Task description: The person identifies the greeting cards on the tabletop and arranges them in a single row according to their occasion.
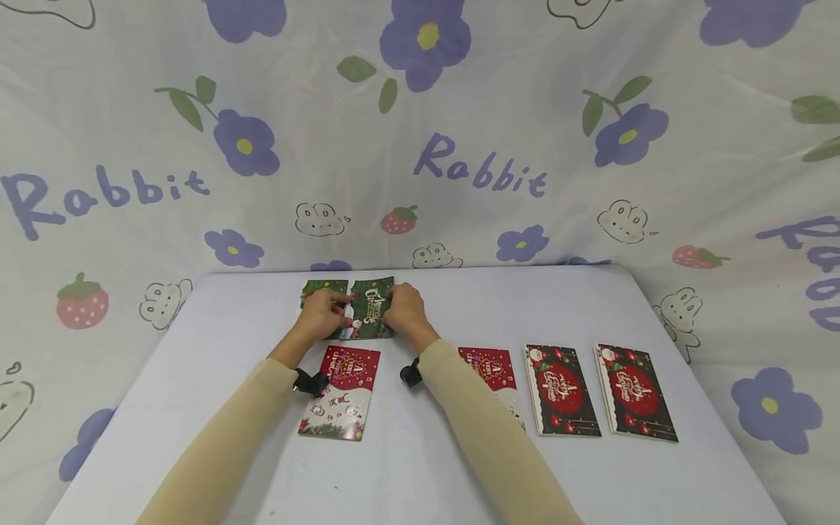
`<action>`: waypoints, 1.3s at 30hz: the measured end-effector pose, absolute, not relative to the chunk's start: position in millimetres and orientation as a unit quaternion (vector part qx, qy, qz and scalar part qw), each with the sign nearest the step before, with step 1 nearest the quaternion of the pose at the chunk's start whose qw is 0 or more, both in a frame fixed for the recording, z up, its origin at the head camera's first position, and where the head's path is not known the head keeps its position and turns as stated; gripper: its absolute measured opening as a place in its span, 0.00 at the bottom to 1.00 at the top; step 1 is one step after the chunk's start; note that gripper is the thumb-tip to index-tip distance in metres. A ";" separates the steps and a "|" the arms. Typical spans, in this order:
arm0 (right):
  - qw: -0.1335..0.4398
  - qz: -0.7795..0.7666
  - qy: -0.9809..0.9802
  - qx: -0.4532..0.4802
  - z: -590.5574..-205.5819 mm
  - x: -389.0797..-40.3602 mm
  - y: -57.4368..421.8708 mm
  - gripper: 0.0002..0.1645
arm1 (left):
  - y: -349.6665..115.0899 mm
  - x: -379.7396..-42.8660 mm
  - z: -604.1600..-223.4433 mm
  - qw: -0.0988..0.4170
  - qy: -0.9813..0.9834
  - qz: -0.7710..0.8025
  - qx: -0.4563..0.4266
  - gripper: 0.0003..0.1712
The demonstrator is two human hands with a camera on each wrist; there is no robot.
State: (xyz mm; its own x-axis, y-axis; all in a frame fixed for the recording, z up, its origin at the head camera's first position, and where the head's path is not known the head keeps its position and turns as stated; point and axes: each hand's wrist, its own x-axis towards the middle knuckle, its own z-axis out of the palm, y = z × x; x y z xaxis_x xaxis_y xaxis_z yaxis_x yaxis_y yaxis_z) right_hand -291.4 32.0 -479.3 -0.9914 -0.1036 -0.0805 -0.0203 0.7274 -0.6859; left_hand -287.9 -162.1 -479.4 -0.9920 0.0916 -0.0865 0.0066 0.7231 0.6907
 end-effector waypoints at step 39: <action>0.048 -0.333 0.940 -0.065 -484.3 -287.1 30.4 0.33 | -161.2 -285.4 -476.1 0.045 0.938 0.332 0.087 0.30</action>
